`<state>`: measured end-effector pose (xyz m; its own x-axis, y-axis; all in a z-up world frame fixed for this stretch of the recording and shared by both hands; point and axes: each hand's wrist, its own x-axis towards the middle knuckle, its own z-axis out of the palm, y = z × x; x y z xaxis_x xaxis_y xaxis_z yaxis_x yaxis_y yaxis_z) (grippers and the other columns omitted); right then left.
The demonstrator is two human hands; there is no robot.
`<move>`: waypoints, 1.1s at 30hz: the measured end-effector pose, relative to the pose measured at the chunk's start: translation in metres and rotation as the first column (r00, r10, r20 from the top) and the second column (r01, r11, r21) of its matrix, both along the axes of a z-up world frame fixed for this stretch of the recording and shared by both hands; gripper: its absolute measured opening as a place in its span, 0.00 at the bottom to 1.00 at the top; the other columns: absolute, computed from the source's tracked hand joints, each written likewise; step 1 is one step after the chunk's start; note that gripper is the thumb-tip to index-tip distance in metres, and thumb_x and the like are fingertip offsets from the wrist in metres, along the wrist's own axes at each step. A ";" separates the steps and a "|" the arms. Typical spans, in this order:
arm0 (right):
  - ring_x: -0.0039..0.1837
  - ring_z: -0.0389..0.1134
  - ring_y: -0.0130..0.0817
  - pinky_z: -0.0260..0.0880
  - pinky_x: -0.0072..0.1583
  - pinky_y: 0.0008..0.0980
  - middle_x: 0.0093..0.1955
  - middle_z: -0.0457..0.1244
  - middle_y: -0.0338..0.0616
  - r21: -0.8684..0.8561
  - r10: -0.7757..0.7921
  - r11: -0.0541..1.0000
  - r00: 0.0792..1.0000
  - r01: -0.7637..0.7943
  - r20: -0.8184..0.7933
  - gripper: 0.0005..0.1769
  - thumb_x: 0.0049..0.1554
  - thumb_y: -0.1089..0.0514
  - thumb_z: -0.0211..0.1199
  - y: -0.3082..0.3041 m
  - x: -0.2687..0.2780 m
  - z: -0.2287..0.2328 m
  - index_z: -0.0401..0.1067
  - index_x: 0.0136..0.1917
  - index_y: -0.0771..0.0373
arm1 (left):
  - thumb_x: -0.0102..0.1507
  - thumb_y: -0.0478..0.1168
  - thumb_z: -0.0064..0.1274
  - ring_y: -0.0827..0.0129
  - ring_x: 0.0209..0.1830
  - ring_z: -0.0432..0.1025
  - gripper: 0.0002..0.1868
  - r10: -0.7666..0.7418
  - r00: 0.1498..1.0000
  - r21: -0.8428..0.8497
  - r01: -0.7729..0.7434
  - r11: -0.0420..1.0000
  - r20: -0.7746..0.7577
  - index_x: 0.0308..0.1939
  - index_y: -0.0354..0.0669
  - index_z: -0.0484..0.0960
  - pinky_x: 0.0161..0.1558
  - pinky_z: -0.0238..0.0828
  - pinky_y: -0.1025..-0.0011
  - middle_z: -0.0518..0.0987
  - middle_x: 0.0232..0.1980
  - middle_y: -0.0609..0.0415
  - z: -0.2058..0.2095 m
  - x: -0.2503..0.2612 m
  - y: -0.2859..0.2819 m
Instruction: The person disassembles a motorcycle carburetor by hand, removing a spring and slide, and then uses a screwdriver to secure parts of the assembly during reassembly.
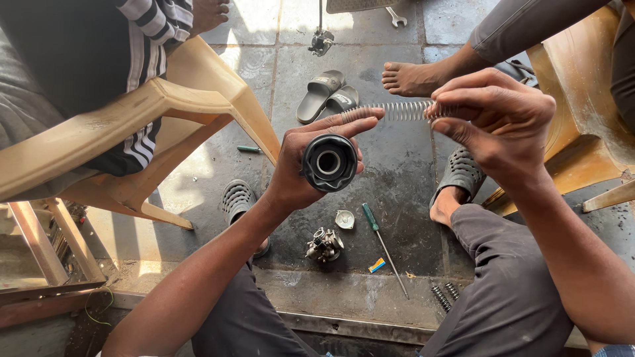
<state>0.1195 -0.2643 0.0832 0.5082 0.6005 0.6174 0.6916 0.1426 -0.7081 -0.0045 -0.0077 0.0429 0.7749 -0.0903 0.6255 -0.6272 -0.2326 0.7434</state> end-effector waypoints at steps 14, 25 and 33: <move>0.57 0.75 0.34 0.81 0.62 0.31 0.57 0.71 0.53 -0.060 0.035 0.998 0.999 -0.036 -0.019 0.12 0.56 0.73 0.71 0.013 0.000 -0.013 0.77 0.54 0.68 | 0.58 0.34 0.65 0.65 0.52 0.82 0.15 -0.051 0.998 0.139 0.056 0.989 -0.039 0.50 0.43 0.87 0.54 0.79 0.68 0.81 0.60 0.44 -0.006 -0.003 -0.004; 0.57 0.75 0.34 0.80 0.60 0.30 0.56 0.71 0.49 -0.119 0.086 0.990 0.995 -0.078 0.059 0.17 0.53 0.70 0.74 0.016 -0.011 -0.019 0.79 0.56 0.62 | 0.54 0.34 0.65 0.59 0.50 0.81 0.19 -0.173 0.983 0.179 0.182 0.967 -0.068 0.49 0.42 0.85 0.54 0.77 0.65 0.82 0.53 0.47 0.002 -0.001 -0.019; 0.56 0.75 0.32 0.80 0.59 0.29 0.56 0.71 0.48 -0.113 0.109 0.988 0.994 -0.110 -0.008 0.18 0.53 0.68 0.75 0.009 -0.007 -0.020 0.78 0.57 0.63 | 0.53 0.35 0.66 0.59 0.52 0.81 0.22 -0.198 0.977 0.219 0.211 0.953 -0.077 0.51 0.42 0.85 0.54 0.77 0.64 0.82 0.55 0.49 0.005 0.002 -0.027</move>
<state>0.1121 -0.2555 0.0636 0.4366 0.7184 0.5416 0.6749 0.1365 -0.7251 -0.0023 -0.0352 0.0476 0.7569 -0.3836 0.5291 -0.6396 -0.2679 0.7205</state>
